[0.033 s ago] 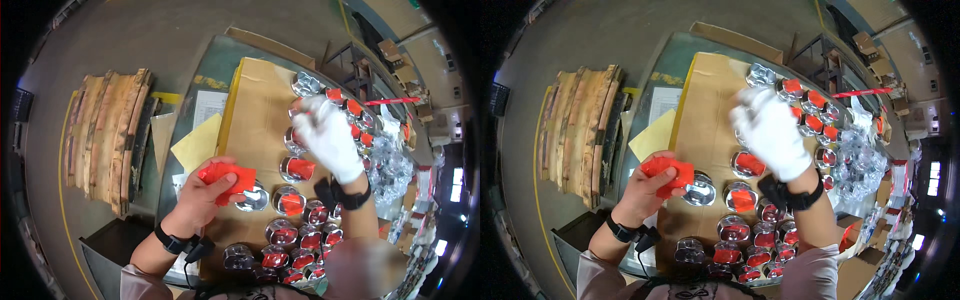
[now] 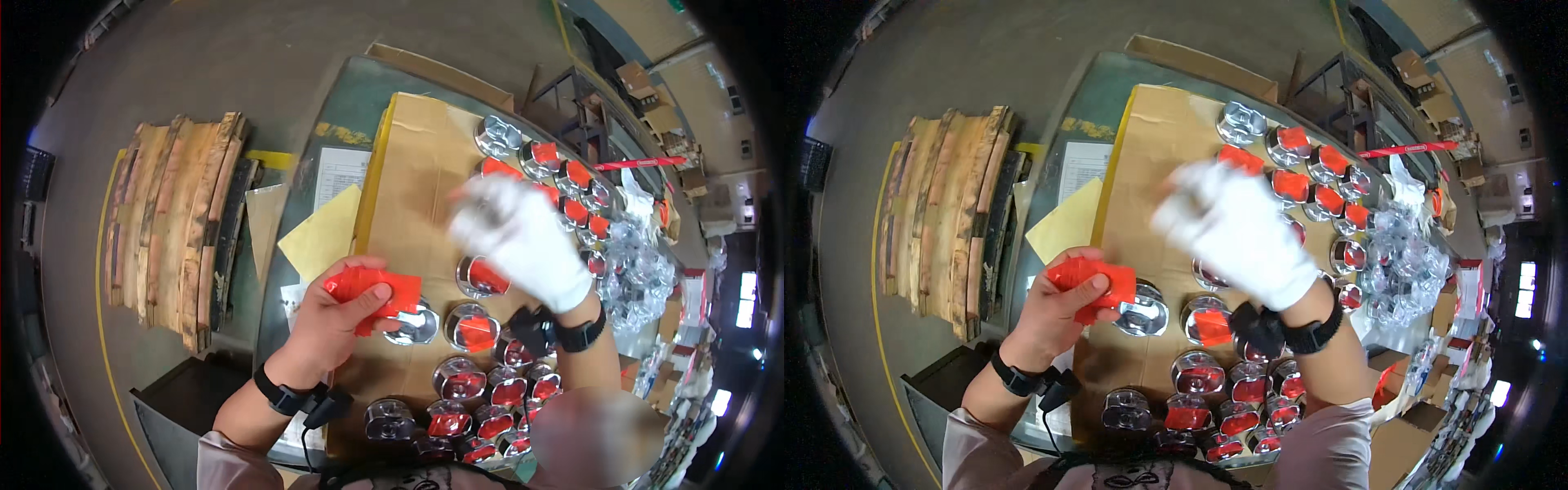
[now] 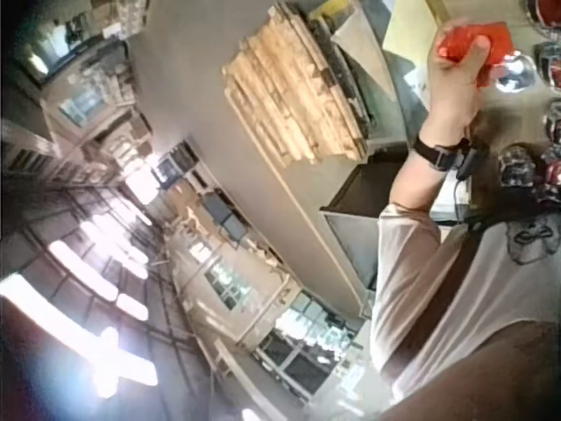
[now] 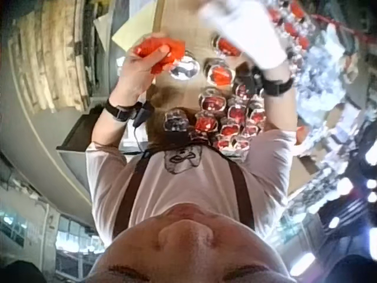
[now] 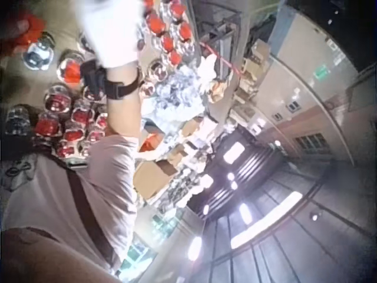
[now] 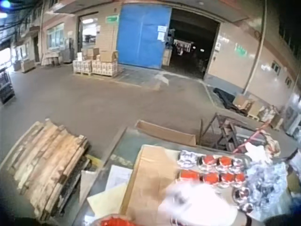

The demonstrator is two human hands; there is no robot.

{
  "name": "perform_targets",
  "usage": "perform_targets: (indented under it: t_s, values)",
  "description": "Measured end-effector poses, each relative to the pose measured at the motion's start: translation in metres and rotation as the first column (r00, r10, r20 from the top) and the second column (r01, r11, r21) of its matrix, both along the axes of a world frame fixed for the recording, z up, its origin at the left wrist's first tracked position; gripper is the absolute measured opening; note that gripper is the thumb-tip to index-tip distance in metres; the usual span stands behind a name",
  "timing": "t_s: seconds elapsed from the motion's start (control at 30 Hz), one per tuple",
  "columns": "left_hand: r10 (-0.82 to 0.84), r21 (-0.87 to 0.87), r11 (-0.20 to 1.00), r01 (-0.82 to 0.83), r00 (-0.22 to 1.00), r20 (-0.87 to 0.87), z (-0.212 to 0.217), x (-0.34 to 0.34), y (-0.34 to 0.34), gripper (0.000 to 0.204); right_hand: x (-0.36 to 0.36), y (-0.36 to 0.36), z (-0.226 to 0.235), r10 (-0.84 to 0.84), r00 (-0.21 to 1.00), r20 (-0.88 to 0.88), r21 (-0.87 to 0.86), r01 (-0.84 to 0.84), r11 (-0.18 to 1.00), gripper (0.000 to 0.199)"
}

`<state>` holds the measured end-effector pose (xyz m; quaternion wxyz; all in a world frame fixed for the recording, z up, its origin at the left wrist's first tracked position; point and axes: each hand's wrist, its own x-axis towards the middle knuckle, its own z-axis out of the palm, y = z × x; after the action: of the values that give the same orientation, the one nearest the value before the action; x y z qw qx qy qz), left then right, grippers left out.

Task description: The person places red rubber gaskets onto a series of chrome metal hardware pieces arranged on a cardboard sheet. They then pick up each assembled unit and place it into a clear plastic bag. The person repeats this process for multiple units, handling them one at a time.

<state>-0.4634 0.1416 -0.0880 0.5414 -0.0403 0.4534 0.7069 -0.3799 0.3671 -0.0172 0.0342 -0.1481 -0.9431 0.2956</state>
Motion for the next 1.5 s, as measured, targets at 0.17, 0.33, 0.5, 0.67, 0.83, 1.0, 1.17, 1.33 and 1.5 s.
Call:
perform_targets:
  t_s: [0.17,0.33,0.5,0.67,0.83,1.0,1.17,1.33,1.5]
  values:
    - [-0.066,-0.081,0.996,0.049,0.971,-0.229,0.001,0.003,0.011,0.026,-0.007,-0.022,0.003,0.192,0.960,0.204,-0.312,-0.122,0.942,0.025]
    - [0.122,-0.013,0.992,-0.122,0.992,-0.013,-0.006,-0.010,-0.002,0.024,-0.026,0.090,-0.021,-0.395,0.901,-0.179,0.160,0.423,0.892,0.014]
    - [0.104,0.109,0.985,-0.130,0.970,0.220,0.004,-0.020,-0.008,0.038,-0.035,0.155,-0.067,-0.382,0.923,-0.045,0.428,0.363,0.827,0.017]
    - [0.013,0.121,0.992,-0.031,0.989,0.146,0.006,-0.016,-0.013,0.041,-0.032,0.110,-0.055,-0.226,0.930,-0.289,0.555,0.355,0.753,0.029]
    - [-0.079,-0.031,0.997,0.077,0.994,-0.076,0.018,0.002,-0.013,0.026,-0.004,-0.038,0.015,0.094,0.992,0.084,-0.319,-0.062,0.946,0.039]
    - [-0.192,-0.076,0.981,0.178,0.941,-0.277,0.028,0.020,-0.032,0.018,0.019,-0.076,0.022,0.057,0.954,0.294,-0.668,0.163,0.726,0.028]
    - [-0.011,-0.173,0.984,-0.039,0.961,-0.276,0.047,0.023,-0.090,0.017,0.029,-0.067,0.012,0.179,0.982,0.066,0.124,-0.186,0.975,0.017]
    - [0.093,-0.050,0.994,-0.094,0.995,-0.026,0.070,0.039,-0.144,0.033,0.038,-0.102,-0.045,0.181,0.965,0.192,0.406,-0.246,0.880,0.023]
    - [-0.046,0.033,0.998,0.049,0.996,-0.079,0.073,0.078,-0.167,0.032,0.060,-0.146,0.032,0.200,0.971,0.129,0.293,-0.230,0.928,0.026]
